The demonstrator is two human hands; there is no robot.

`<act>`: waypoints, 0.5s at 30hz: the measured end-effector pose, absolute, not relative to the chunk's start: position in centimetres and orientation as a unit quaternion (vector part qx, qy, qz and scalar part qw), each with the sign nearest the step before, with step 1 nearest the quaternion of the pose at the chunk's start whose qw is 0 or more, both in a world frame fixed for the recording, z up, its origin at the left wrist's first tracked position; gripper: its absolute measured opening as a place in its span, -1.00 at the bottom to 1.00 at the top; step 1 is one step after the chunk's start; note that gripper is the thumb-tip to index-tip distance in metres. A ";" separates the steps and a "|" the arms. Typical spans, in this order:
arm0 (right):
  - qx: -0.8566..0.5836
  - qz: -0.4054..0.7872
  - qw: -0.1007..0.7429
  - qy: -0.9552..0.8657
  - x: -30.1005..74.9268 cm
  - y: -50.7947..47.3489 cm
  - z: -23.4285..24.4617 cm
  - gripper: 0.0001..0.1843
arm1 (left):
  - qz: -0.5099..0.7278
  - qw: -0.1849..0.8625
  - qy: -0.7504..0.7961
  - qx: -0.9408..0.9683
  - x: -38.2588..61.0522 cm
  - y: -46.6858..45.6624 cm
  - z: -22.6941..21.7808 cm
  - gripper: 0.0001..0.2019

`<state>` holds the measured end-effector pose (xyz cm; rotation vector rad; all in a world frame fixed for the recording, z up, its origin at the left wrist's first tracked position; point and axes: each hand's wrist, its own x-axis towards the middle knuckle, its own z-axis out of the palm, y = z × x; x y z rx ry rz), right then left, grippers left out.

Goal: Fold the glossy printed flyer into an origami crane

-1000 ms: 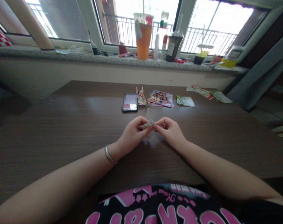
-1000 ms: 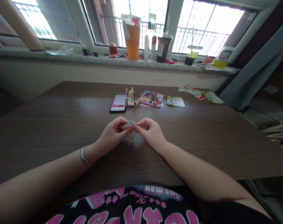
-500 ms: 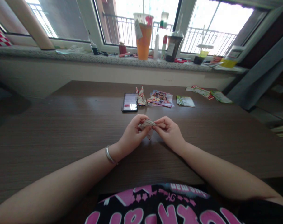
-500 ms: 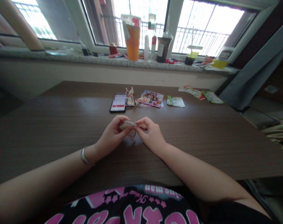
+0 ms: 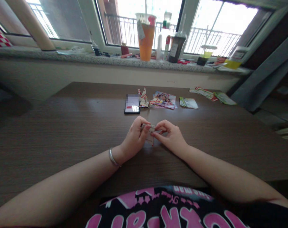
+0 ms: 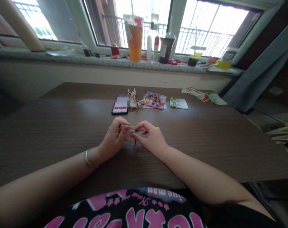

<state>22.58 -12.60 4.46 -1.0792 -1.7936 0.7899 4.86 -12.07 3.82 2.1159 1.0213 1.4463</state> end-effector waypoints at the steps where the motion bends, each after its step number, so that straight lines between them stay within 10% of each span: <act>1: -0.439 0.313 0.433 -0.722 22.6 -12.6 4.5 -0.81 | 0.516 0.185 0.356 0.757 4.9 -12.1 3.8 -0.81; 15: -0.447 0.289 0.443 -0.722 22.8 -11.7 3.9 -0.84 | 0.475 0.244 0.345 0.772 5.1 -11.9 4.3 -0.93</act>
